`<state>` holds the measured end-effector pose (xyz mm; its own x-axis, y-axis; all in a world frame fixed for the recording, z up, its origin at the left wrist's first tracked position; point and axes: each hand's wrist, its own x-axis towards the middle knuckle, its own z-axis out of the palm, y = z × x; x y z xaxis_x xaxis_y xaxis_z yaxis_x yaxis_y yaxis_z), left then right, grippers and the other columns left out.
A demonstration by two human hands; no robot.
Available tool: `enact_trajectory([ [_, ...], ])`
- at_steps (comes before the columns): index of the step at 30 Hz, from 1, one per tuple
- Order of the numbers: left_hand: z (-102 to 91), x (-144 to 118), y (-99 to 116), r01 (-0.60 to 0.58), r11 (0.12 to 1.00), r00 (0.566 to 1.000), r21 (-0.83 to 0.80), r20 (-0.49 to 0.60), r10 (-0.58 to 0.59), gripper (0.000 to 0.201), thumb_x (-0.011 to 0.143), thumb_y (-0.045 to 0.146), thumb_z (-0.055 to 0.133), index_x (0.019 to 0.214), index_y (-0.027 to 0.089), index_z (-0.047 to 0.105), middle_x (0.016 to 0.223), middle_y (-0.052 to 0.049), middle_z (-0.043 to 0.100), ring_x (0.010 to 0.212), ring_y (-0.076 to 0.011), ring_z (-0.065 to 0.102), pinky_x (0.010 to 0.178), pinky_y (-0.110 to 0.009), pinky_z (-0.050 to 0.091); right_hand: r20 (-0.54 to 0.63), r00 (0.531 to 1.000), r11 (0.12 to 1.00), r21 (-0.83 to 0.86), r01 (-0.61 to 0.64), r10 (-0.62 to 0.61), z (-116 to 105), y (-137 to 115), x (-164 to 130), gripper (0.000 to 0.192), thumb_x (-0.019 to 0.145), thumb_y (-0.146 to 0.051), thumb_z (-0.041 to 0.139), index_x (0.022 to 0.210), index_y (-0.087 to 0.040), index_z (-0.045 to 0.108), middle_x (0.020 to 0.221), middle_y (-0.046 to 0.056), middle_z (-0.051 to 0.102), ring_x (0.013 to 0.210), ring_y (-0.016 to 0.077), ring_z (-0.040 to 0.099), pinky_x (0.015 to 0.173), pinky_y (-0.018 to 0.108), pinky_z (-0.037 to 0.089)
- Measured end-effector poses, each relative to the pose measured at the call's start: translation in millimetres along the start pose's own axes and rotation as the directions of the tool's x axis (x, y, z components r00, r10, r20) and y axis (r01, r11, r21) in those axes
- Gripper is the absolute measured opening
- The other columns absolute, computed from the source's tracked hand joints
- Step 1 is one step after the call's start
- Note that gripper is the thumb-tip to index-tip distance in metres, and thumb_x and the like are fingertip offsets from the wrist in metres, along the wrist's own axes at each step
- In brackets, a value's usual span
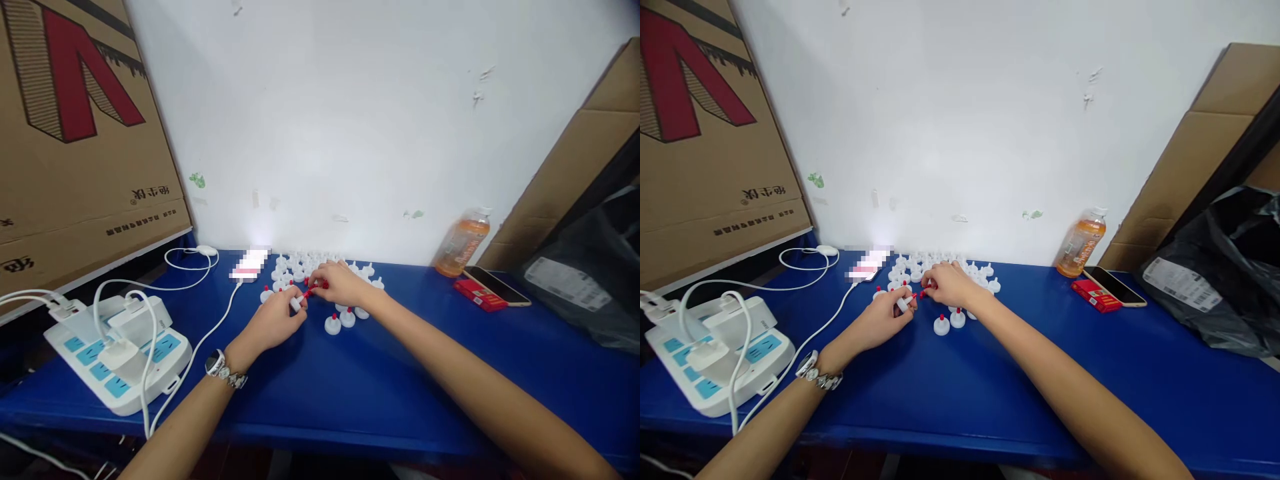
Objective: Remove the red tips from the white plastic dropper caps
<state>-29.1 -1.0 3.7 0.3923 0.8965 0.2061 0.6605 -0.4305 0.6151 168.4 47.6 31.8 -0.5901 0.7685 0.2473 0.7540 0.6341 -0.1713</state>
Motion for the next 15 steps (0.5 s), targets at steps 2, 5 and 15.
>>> enact_trajectory([
  [2,-0.6,0.0,-1.6,0.034,0.998,0.999,0.060,-0.006,-0.034,0.007,0.081,0.022,0.051,0.086,0.022,0.057,0.077,0.001,0.065,0.065,-0.0153,0.057,0.056,-0.024,0.033,0.023,0.999,0.997,-0.066,0.033,-0.032,2.0,-4.2,4.6,0.015,0.086,-0.029,0.064,0.096,-0.021,0.071,0.090,0.006,0.067,0.095,0.0232,0.056,0.085,0.035,0.029],
  [5,-3.8,-0.5,-2.3,0.069,0.990,0.998,0.124,-0.016,-0.068,0.008,0.081,0.023,0.051,0.086,0.023,0.057,0.078,0.001,0.066,0.065,-0.0161,0.058,0.056,-0.024,0.032,0.042,0.997,0.994,-0.089,0.067,-0.064,4.9,-11.1,7.7,0.011,0.084,-0.025,0.065,0.091,-0.020,0.071,0.091,0.006,0.067,0.095,0.0229,0.054,0.084,0.035,0.027],
  [15,-2.6,-0.6,-7.4,0.045,0.994,0.999,0.101,0.009,-0.047,0.013,0.089,0.033,0.047,0.091,0.023,0.055,0.079,-0.001,0.065,0.064,-0.0168,0.059,0.054,-0.025,0.031,-0.148,0.989,0.986,0.163,0.026,-0.001,8.3,-6.6,-1.6,0.009,0.090,-0.023,0.060,0.085,-0.019,0.066,0.088,0.004,0.067,0.091,0.0190,0.055,0.081,0.031,0.035],
])
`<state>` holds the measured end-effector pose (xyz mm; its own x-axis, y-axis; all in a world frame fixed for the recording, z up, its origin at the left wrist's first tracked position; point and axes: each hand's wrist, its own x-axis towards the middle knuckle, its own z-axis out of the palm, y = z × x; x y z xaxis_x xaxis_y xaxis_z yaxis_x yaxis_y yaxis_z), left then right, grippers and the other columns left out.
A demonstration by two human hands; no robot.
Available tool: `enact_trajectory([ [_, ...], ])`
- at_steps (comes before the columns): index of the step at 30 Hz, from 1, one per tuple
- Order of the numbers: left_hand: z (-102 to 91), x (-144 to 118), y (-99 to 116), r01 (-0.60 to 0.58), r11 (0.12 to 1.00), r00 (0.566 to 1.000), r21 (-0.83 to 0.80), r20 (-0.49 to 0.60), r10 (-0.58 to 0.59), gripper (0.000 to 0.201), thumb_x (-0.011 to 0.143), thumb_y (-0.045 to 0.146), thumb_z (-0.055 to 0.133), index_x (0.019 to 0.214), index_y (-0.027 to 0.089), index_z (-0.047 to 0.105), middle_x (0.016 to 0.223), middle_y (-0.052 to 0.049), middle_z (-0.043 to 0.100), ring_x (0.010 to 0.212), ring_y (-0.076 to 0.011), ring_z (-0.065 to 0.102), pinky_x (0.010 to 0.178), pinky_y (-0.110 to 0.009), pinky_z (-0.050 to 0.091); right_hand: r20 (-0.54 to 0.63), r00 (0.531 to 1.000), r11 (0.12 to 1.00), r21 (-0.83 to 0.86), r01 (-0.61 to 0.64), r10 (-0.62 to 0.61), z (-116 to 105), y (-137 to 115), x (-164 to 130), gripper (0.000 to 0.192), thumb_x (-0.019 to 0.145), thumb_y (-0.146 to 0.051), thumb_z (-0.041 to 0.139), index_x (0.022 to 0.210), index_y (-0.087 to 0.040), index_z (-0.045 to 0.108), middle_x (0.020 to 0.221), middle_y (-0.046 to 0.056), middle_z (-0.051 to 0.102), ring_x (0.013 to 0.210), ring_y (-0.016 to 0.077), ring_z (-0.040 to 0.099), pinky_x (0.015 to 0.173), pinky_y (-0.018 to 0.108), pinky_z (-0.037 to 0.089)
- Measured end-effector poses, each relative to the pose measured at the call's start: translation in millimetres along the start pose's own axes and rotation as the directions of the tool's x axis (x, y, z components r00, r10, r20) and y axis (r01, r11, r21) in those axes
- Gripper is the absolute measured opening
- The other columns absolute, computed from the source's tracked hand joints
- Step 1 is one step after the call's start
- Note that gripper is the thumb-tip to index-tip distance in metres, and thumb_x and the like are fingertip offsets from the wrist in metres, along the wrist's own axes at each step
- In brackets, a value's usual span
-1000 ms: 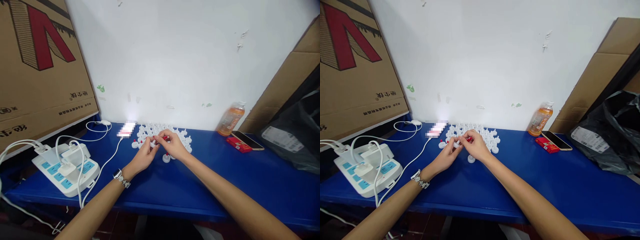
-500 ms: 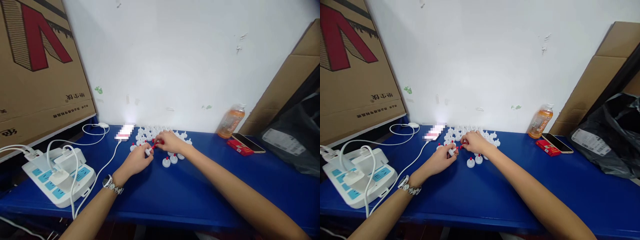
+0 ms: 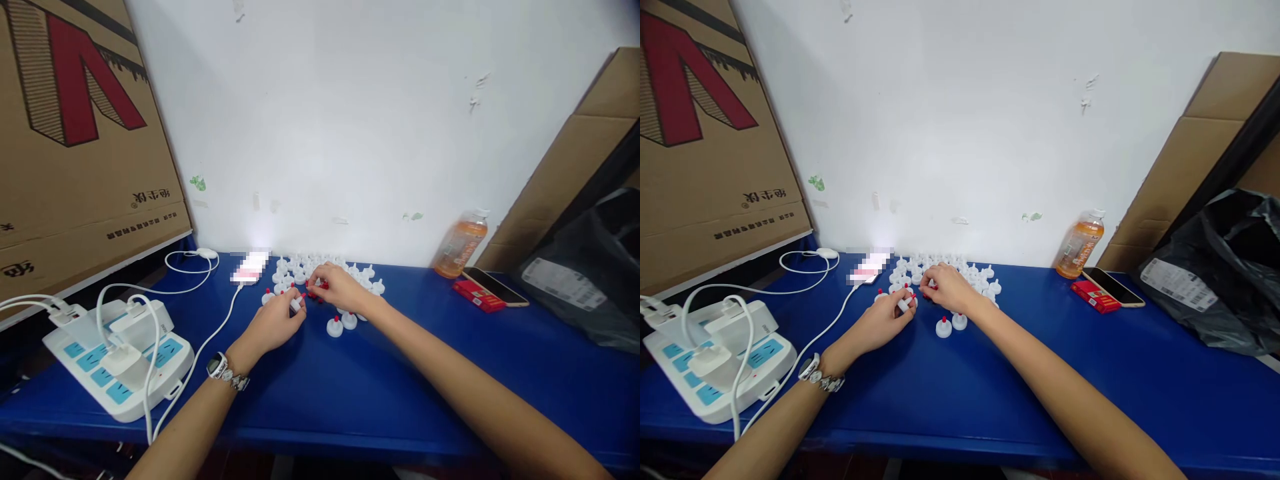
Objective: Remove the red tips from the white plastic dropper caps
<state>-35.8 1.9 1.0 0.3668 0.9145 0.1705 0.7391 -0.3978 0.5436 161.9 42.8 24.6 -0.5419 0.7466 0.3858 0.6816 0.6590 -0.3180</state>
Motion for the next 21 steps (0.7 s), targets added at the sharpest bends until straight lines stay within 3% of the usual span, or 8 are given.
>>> enact_trajectory([
  [6,4.7,-0.1,1.7,-0.046,0.998,0.999,-0.032,0.007,0.046,0.023,0.094,0.044,0.044,0.092,0.022,0.052,0.081,-0.001,0.063,0.071,-0.0186,0.059,0.056,-0.027,0.036,-0.107,0.991,0.993,0.092,-0.069,0.079,-13.8,5.3,-21.2,0.012,0.089,-0.025,0.059,0.082,-0.019,0.066,0.087,0.004,0.064,0.081,0.0161,0.057,0.074,0.028,0.040],
  [14,24.4,-1.5,4.7,-0.267,0.959,0.961,0.092,-0.049,0.272,0.026,0.094,0.042,0.050,0.105,0.021,0.061,0.105,-0.008,0.053,0.100,-0.0241,0.056,0.084,-0.038,0.049,-0.151,0.981,0.991,0.065,-0.117,0.125,-30.1,11.3,-47.3,0.018,0.090,-0.028,0.059,0.076,-0.019,0.067,0.077,0.003,0.068,0.077,0.0169,0.056,0.072,0.030,0.039],
  [18,29.6,1.0,1.2,-0.281,0.959,0.957,0.043,-0.065,0.283,0.038,0.092,0.037,0.056,0.128,0.025,0.056,0.112,-0.008,0.056,0.108,-0.0249,0.055,0.094,-0.041,0.047,-0.206,0.963,0.981,0.113,-0.156,0.177,-33.3,16.8,-57.1,0.024,0.091,-0.028,0.056,0.072,-0.019,0.066,0.074,0.001,0.068,0.073,0.0154,0.057,0.070,0.029,0.039],
  [21,26.7,0.1,5.9,-0.263,0.965,0.962,-0.014,-0.082,0.261,0.034,0.094,0.035,0.054,0.127,0.027,0.056,0.113,-0.006,0.061,0.105,-0.0231,0.057,0.095,-0.040,0.048,-0.228,0.950,0.972,0.147,-0.184,0.215,-32.9,20.5,-62.7,0.024,0.091,-0.029,0.056,0.072,-0.019,0.067,0.073,0.001,0.069,0.072,0.0149,0.057,0.070,0.028,0.040],
])
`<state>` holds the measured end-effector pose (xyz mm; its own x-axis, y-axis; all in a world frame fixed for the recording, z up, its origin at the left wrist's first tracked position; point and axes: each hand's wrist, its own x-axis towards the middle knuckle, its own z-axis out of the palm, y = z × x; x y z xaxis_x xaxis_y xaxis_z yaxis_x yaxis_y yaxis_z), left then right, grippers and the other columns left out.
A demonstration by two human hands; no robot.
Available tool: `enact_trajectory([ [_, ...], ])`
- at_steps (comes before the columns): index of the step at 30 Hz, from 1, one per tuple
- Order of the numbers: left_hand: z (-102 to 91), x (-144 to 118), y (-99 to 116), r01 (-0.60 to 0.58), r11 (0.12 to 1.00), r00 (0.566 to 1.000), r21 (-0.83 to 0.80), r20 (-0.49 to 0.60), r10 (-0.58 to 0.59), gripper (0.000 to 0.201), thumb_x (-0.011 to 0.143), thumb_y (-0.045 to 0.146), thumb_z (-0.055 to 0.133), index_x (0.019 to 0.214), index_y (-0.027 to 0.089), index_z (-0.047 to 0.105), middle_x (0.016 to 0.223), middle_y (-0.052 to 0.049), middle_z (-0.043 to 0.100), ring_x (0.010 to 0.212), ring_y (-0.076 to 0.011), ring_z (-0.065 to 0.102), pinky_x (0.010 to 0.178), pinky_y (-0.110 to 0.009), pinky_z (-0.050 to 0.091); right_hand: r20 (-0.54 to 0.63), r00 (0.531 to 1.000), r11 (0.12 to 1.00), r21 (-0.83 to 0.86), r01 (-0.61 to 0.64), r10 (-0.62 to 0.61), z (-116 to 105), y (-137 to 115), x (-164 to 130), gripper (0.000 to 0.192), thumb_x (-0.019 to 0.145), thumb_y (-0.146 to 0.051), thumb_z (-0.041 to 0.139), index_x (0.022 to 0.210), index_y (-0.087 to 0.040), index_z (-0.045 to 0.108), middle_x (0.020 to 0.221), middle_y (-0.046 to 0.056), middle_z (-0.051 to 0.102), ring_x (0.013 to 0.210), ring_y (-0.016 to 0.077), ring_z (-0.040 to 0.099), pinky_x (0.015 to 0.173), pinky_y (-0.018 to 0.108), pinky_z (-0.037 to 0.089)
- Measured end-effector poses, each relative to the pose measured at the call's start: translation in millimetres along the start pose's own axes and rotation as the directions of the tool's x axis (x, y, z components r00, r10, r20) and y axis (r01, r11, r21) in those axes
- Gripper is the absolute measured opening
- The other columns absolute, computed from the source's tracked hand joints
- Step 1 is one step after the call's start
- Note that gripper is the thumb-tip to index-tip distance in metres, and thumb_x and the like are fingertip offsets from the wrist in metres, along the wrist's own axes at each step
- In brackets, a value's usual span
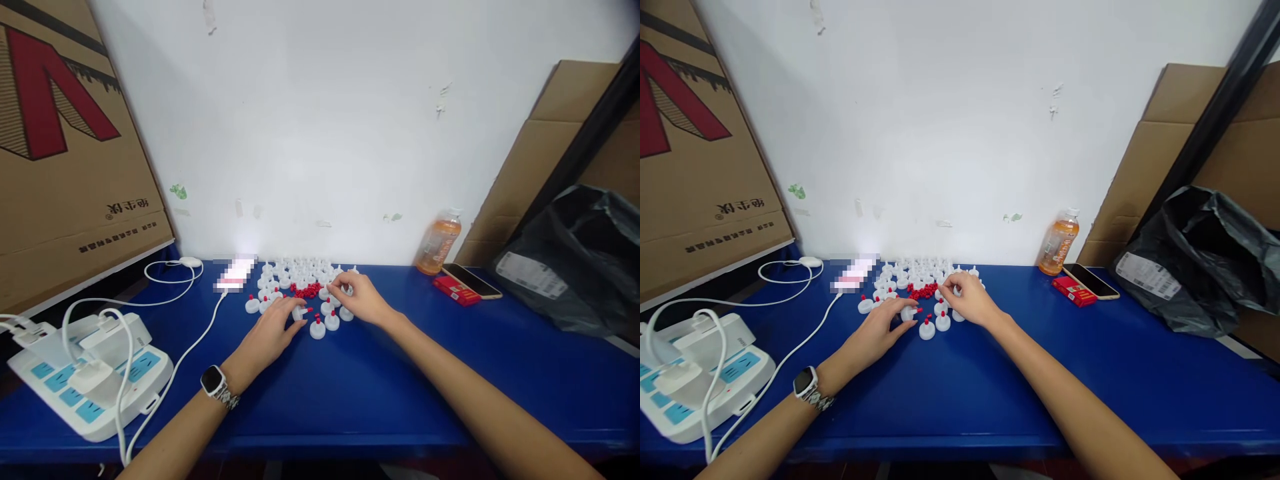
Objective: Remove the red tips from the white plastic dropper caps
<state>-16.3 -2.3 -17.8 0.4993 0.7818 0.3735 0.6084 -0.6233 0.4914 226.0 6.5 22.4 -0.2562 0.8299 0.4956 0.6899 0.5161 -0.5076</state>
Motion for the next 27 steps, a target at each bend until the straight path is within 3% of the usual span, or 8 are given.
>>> enact_trajectory([
  [5,-4.2,-0.5,9.9,-0.056,0.996,0.998,0.067,-0.025,0.058,0.023,0.090,0.040,0.061,0.109,0.028,0.067,0.120,-0.006,0.057,0.108,-0.0246,0.053,0.096,-0.044,0.046,-0.042,0.999,0.999,-0.035,-0.032,0.031,0.2,8.2,2.1,0.022,0.089,-0.026,0.056,0.070,-0.019,0.066,0.073,0.001,0.069,0.073,0.0155,0.057,0.074,0.029,0.040],
  [7,-2.9,0.3,8.2,-0.065,0.994,0.997,0.093,-0.034,0.068,0.024,0.089,0.040,0.063,0.108,0.028,0.070,0.113,-0.007,0.055,0.103,-0.0245,0.053,0.092,-0.044,0.047,-0.036,0.999,0.998,-0.054,-0.040,0.038,2.6,12.6,8.0,0.018,0.088,-0.025,0.057,0.074,-0.019,0.067,0.077,0.002,0.070,0.077,0.0161,0.059,0.075,0.029,0.040],
  [12,1.9,3.1,-2.2,-0.045,0.998,0.999,0.032,-0.018,0.045,0.027,0.093,0.038,0.055,0.112,0.023,0.068,0.099,-0.006,0.058,0.098,-0.0227,0.055,0.089,-0.040,0.048,0.090,0.991,0.977,-0.196,-0.080,0.099,12.4,20.6,28.2,0.014,0.081,-0.028,0.066,0.090,-0.020,0.072,0.080,0.002,0.071,0.079,0.0182,0.062,0.075,0.030,0.040],
  [17,-4.1,0.3,2.5,-0.007,0.996,1.000,0.084,0.005,0.006,0.028,0.088,0.033,0.058,0.113,0.022,0.062,0.095,-0.005,0.060,0.093,-0.0230,0.057,0.084,-0.038,0.049,0.170,0.980,0.978,-0.195,-0.069,0.103,11.2,16.9,35.8,0.008,0.080,-0.021,0.065,0.076,-0.018,0.072,0.075,0.002,0.072,0.072,0.0165,0.063,0.073,0.030,0.040],
  [21,-15.1,-0.4,18.4,-0.026,0.991,0.987,0.132,-0.155,0.046,0.035,0.090,0.028,0.054,0.124,0.022,0.054,0.113,-0.008,0.058,0.107,-0.0246,0.054,0.093,-0.040,0.047,0.077,0.995,0.989,0.127,-0.071,0.061,8.3,-3.0,29.6,0.012,0.082,-0.027,0.065,0.080,-0.017,0.071,0.078,0.004,0.072,0.072,0.0161,0.063,0.068,0.028,0.044],
  [23,-18.7,0.9,25.0,-0.046,0.986,0.967,0.163,-0.242,0.085,0.037,0.094,0.031,0.051,0.129,0.021,0.048,0.123,-0.009,0.055,0.115,-0.0257,0.051,0.098,-0.041,0.044,0.120,0.992,0.918,0.388,-0.083,0.039,12.1,-18.1,26.4,0.018,0.082,-0.033,0.067,0.083,-0.016,0.071,0.078,0.004,0.072,0.073,0.0165,0.065,0.067,0.028,0.047],
  [25,-20.4,2.2,27.5,-0.072,0.977,0.964,0.200,-0.236,0.119,0.033,0.098,0.033,0.046,0.129,0.021,0.046,0.122,-0.010,0.055,0.114,-0.0258,0.051,0.098,-0.042,0.044,0.224,0.975,0.801,0.585,-0.127,-0.008,19.1,-31.2,25.0,0.024,0.079,-0.038,0.070,0.085,-0.015,0.071,0.078,0.005,0.073,0.073,0.0173,0.066,0.069,0.029,0.050],
  [27,-21.0,2.9,25.7,-0.082,0.970,0.977,0.229,-0.174,0.124,0.027,0.101,0.033,0.038,0.121,0.019,0.050,0.113,-0.010,0.058,0.107,-0.0254,0.053,0.093,-0.042,0.046,0.278,0.960,0.737,0.657,-0.160,-0.040,26.4,-37.3,25.4,0.028,0.079,-0.042,0.070,0.084,-0.015,0.071,0.078,0.006,0.073,0.075,0.0176,0.067,0.072,0.030,0.051],
])
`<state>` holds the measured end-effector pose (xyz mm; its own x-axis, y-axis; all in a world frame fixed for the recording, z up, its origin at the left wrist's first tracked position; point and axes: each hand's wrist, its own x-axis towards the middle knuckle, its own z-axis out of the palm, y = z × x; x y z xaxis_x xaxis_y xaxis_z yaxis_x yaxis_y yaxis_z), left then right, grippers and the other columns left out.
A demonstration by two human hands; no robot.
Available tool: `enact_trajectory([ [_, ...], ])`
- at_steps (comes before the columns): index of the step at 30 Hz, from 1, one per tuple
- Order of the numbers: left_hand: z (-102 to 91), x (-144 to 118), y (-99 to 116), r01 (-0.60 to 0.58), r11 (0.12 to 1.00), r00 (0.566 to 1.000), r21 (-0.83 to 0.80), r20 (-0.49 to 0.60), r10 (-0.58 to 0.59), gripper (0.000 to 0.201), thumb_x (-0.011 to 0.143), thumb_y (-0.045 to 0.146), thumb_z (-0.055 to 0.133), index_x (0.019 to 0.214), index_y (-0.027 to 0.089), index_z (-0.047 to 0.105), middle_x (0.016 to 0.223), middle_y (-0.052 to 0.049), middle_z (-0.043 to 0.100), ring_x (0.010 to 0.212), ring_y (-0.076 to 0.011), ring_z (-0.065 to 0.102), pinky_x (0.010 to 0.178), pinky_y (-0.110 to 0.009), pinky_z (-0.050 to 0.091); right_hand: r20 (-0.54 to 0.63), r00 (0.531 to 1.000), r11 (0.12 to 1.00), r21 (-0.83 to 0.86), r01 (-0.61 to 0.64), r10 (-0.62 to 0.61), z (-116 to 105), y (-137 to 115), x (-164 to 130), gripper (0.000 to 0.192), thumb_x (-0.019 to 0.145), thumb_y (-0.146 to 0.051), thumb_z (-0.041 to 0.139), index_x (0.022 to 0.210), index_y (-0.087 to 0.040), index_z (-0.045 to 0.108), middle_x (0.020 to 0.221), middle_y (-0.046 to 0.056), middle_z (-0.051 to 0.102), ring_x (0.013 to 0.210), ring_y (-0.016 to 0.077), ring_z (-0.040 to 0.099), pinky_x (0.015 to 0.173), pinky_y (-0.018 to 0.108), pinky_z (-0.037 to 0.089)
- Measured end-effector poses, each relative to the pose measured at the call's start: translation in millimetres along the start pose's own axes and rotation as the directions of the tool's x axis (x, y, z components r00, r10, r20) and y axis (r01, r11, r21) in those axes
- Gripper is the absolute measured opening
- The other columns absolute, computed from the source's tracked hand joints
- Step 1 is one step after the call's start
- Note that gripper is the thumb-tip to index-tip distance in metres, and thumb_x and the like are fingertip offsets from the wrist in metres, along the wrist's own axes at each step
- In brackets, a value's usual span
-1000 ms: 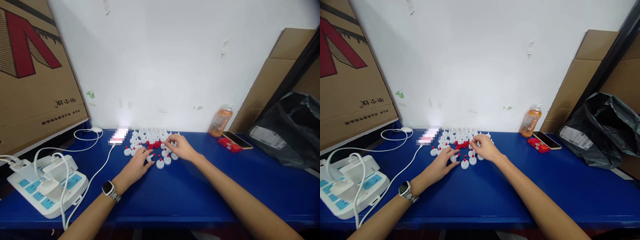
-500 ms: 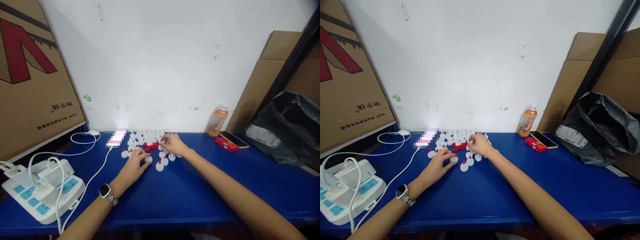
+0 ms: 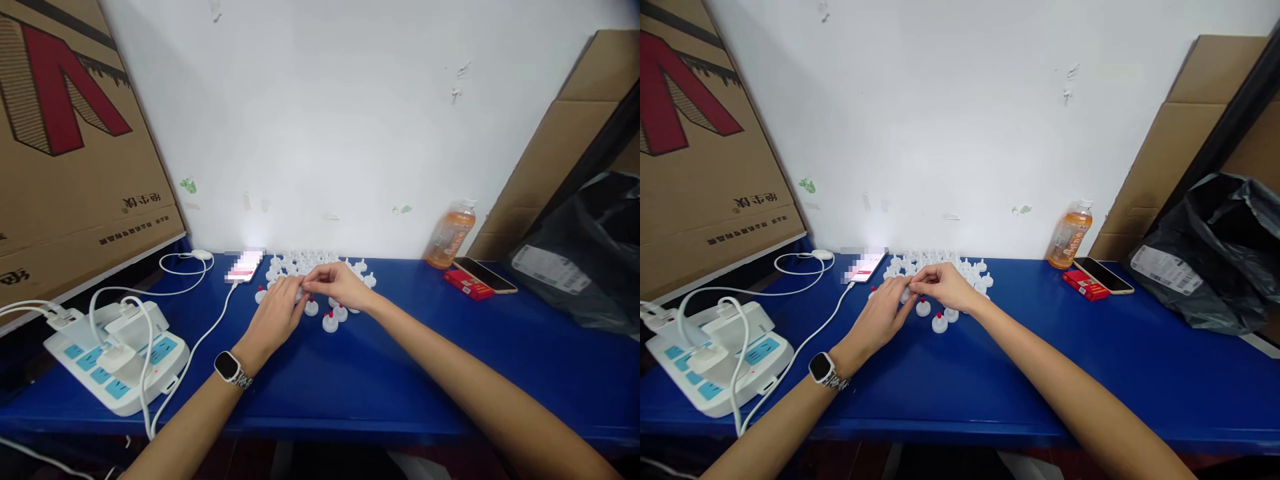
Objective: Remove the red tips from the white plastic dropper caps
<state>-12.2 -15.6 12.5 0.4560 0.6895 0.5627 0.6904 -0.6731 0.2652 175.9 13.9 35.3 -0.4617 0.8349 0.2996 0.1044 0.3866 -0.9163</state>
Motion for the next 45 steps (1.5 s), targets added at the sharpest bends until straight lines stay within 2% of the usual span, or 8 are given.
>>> enact_trajectory([
  [4,1.4,-1.4,-9.7,0.051,0.999,0.998,-0.004,0.040,-0.051,0.029,0.103,0.036,0.032,0.114,0.018,0.053,0.107,-0.010,0.058,0.104,-0.0259,0.053,0.090,-0.042,0.047,-0.131,0.991,0.952,-0.306,-0.023,-0.018,-6.1,13.2,5.0,0.026,0.087,-0.036,0.059,0.080,-0.015,0.074,0.075,0.004,0.073,0.068,0.0154,0.064,0.067,0.027,0.048],
  [9,6.6,-2.3,-14.1,0.057,0.980,0.996,-0.188,0.083,-0.042,0.030,0.102,0.039,0.036,0.120,0.021,0.051,0.113,-0.009,0.057,0.109,-0.0241,0.054,0.095,-0.040,0.046,-0.033,0.999,0.635,-0.772,-0.027,0.003,-27.5,29.8,9.1,0.012,0.077,-0.018,0.064,0.077,-0.019,0.076,0.075,0.003,0.073,0.072,0.0176,0.064,0.071,0.029,0.042],
  [13,11.0,-2.9,-14.3,0.038,0.967,0.995,-0.252,0.099,-0.014,0.030,0.100,0.035,0.040,0.126,0.021,0.048,0.118,-0.011,0.056,0.115,-0.0251,0.052,0.100,-0.043,0.044,-0.013,0.999,0.497,-0.867,-0.036,0.050,-27.5,32.5,14.5,0.009,0.078,-0.023,0.067,0.079,-0.021,0.076,0.075,0.004,0.073,0.076,0.0202,0.063,0.077,0.032,0.037],
  [20,11.0,-5.0,-17.6,0.049,0.973,0.990,-0.227,0.138,-0.017,0.027,0.100,0.030,0.038,0.120,0.020,0.051,0.112,-0.011,0.057,0.110,-0.0250,0.054,0.098,-0.044,0.046,0.014,0.996,0.466,-0.885,-0.026,0.082,-21.3,36.6,19.6,0.010,0.081,-0.026,0.067,0.074,-0.020,0.071,0.072,0.003,0.071,0.081,0.0214,0.061,0.086,0.038,0.032],
  [25,11.5,-6.8,-17.7,0.085,0.969,0.990,-0.231,0.127,-0.057,0.039,0.101,0.037,0.037,0.137,0.022,0.041,0.130,-0.013,0.054,0.123,-0.0266,0.052,0.104,-0.046,0.044,-0.055,0.997,0.635,-0.772,-0.006,-0.058,-22.3,24.8,9.9,0.012,0.083,-0.027,0.063,0.078,-0.019,0.070,0.083,0.005,0.071,0.090,0.0220,0.061,0.086,0.038,0.037],
  [30,9.6,-9.5,-11.3,0.133,0.964,0.987,-0.230,0.122,-0.107,0.059,0.100,0.042,0.038,0.151,0.019,0.018,0.140,-0.018,0.049,0.130,-0.0298,0.051,0.106,-0.048,0.044,-0.103,0.995,0.978,-0.206,-0.014,-0.007,-7.3,6.3,-5.9,0.025,0.085,-0.040,0.064,0.090,-0.016,0.069,0.078,0.004,0.071,0.068,0.0150,0.062,0.063,0.027,0.045],
  [35,5.7,-10.2,-4.4,0.125,0.971,0.982,-0.201,0.165,-0.092,0.058,0.101,0.040,0.034,0.151,0.014,0.019,0.143,-0.022,0.046,0.132,-0.0305,0.050,0.106,-0.048,0.044,-0.135,0.991,1.000,0.027,-0.008,0.012,11.7,0.6,-12.1,0.031,0.078,-0.047,0.072,0.083,-0.017,0.070,0.072,0.002,0.067,0.062,0.0124,0.058,0.058,0.026,0.045],
  [45,8.6,-11.6,-3.7,0.067,0.976,0.986,-0.209,0.166,-0.032,0.062,0.100,0.038,0.037,0.153,0.015,0.015,0.148,-0.021,0.042,0.134,-0.0298,0.048,0.108,-0.048,0.042,-0.236,0.971,0.995,0.095,-0.003,0.025,18.1,9.1,-10.3,0.035,0.070,-0.049,0.078,0.070,-0.018,0.061,0.066,0.001,0.064,0.059,0.0125,0.057,0.056,0.026,0.045],
])
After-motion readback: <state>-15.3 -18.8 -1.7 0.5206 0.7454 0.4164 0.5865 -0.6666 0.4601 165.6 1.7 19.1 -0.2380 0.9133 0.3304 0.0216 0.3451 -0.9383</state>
